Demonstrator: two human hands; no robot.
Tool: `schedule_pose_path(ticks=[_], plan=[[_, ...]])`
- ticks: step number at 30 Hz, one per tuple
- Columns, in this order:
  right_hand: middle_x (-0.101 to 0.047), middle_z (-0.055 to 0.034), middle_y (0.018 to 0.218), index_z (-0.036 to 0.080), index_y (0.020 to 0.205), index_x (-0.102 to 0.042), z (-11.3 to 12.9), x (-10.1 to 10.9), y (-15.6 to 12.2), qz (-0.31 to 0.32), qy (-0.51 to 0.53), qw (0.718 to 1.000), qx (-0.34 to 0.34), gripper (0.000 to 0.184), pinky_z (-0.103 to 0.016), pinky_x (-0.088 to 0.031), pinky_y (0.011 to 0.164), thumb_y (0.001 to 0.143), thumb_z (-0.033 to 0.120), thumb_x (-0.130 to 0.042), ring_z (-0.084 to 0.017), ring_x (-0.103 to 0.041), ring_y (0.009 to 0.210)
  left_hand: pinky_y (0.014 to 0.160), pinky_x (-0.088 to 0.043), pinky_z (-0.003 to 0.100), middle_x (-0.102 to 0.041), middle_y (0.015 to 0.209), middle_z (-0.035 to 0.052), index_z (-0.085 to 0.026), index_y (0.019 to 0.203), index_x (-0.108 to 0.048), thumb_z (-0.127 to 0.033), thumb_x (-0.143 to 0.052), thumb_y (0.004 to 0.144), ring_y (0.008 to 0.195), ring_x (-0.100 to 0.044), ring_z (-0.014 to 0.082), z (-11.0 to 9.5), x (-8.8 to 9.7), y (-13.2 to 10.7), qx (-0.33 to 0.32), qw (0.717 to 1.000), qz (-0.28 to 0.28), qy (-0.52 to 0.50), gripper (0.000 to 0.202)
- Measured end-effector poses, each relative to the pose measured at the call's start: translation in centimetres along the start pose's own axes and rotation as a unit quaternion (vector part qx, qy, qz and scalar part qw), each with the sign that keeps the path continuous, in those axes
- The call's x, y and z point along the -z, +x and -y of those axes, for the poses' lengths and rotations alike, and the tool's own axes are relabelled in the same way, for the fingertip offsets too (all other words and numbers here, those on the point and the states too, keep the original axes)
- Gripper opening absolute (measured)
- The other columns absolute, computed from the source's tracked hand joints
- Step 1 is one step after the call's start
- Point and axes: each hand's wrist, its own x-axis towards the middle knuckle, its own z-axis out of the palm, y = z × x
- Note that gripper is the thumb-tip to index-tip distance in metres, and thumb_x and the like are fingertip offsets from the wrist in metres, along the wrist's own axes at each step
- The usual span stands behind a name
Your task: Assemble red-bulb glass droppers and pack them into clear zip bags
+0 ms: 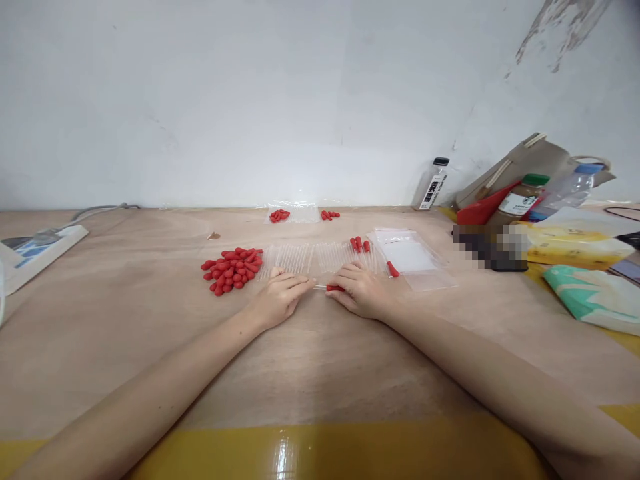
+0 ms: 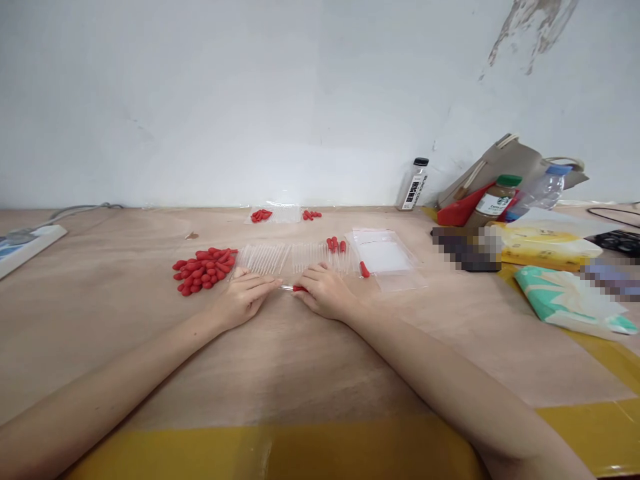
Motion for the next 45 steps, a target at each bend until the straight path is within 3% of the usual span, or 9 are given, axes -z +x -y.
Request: schedule_pose_path(ticks=[11, 16, 20, 24, 26, 29, 33, 37, 45], plan=[[-0.062, -0.0059, 0.074, 0.016, 0.086, -0.062, 0.0, -0.2, 0.4, 0.010, -0.007, 1.000, 0.003, 0.020, -0.035, -0.033, 0.075, 0.085, 0.028, -0.046, -0.017, -0.051, 0.073, 0.067, -0.038, 0.032, -0.069, 0.091, 0.0052, -0.018, 0.103, -0.057, -0.008, -0.040, 0.084, 0.080, -0.064, 0.0162, -0.4, -0.1, 0.4, 0.003, 0.999, 0.005, -0.042, 0.027], [-0.063, -0.0065, 0.076, 0.017, 0.084, -0.063, -0.4, -0.2, 0.7, -0.014, 0.101, 0.994, -0.045, 0.016, -0.035, -0.039, 0.076, 0.082, 0.027, -0.051, -0.017, -0.054, 0.077, 0.070, -0.039, 0.031, -0.068, 0.095, 0.0053, -0.018, 0.104, -0.057, -0.011, -0.042, 0.085, 0.083, -0.064, 0.0157, -0.8, -0.5, 0.5, 0.054, 0.996, -0.011, -0.074, 0.025], [-0.063, -0.0038, 0.080, 0.018, 0.093, -0.055, -0.4, -0.6, 1.4, -0.093, 0.337, 0.914, -0.204, 0.023, -0.029, -0.045, 0.070, 0.076, 0.034, -0.059, -0.014, -0.058, 0.076, 0.073, -0.040, 0.031, -0.069, 0.092, 0.0037, -0.019, 0.108, -0.056, -0.019, -0.046, 0.086, 0.074, -0.063, 0.0137, -1.0, -0.5, 0.7, 0.106, 0.988, -0.035, -0.106, 0.024], [-0.058, 0.0027, 0.067, 0.020, 0.093, -0.047, -1.9, -0.1, 2.3, -0.169, 0.439, 0.819, -0.329, 0.041, -0.026, -0.046, 0.063, 0.066, 0.044, -0.065, -0.011, -0.057, 0.064, 0.084, -0.037, 0.034, -0.066, 0.101, 0.0044, -0.019, 0.117, -0.050, -0.026, -0.046, 0.087, 0.094, -0.058, 0.0169, -1.2, 0.0, 0.7, 0.135, 0.984, -0.019, -0.115, 0.031], [-0.057, 0.0031, 0.065, 0.019, 0.089, -0.048, -3.8, 0.9, 2.5, -0.210, 0.418, 0.800, -0.375, 0.037, -0.024, -0.045, 0.061, 0.068, 0.047, -0.062, -0.010, -0.056, 0.060, 0.087, -0.036, 0.037, -0.063, 0.104, 0.0050, -0.020, 0.121, -0.046, -0.027, -0.043, 0.088, 0.100, -0.054, 0.0182, -1.2, 0.3, 0.8, 0.168, 0.980, -0.007, -0.106, 0.034], [-0.057, 0.0010, 0.063, 0.017, 0.091, -0.055, -7.4, 2.8, 2.4, -0.219, 0.282, 0.825, -0.439, 0.031, -0.023, -0.043, 0.057, 0.080, 0.044, -0.047, -0.010, -0.054, 0.056, 0.088, -0.035, 0.038, -0.062, 0.102, 0.0053, -0.019, 0.114, -0.050, -0.029, -0.042, 0.088, 0.099, -0.053, 0.0193, -1.2, 0.3, 0.9, 0.188, 0.978, 0.016, -0.091, 0.029], [-0.064, -0.0040, 0.076, 0.017, 0.095, -0.063, -10.7, 3.6, 2.2, -0.057, 0.053, 0.878, -0.472, 0.032, -0.024, -0.042, 0.066, 0.082, 0.038, -0.043, -0.014, -0.058, 0.070, 0.086, -0.036, 0.040, -0.062, 0.100, 0.0059, -0.019, 0.102, -0.057, -0.029, -0.047, 0.084, 0.095, -0.053, 0.0210, -1.3, 0.0, 0.9, 0.173, 0.981, 0.037, -0.080, 0.022], [-0.066, -0.0062, 0.094, 0.020, 0.095, -0.066, -11.4, 2.4, 2.6, 0.033, -0.031, 0.875, -0.481, 0.031, -0.027, -0.040, 0.075, 0.079, 0.037, -0.047, -0.018, -0.058, 0.087, 0.085, -0.036, 0.041, -0.061, 0.099, 0.0060, -0.020, 0.098, -0.059, -0.027, -0.049, 0.082, 0.095, -0.053, 0.0218, -1.2, -0.2, 0.8, 0.169, 0.982, 0.041, -0.073, 0.020], [-0.065, -0.0076, 0.096, 0.019, 0.103, -0.062, -10.8, 2.3, 2.2, 0.047, -0.062, 0.870, -0.487, 0.040, -0.029, -0.041, 0.073, 0.077, 0.045, -0.047, -0.020, -0.057, 0.089, 0.084, -0.037, 0.040, -0.061, 0.097, 0.0051, -0.020, 0.096, -0.060, -0.027, -0.050, 0.081, 0.094, -0.053, 0.0212, -1.2, -0.2, 0.7, 0.174, 0.981, 0.047, -0.071, 0.019]])
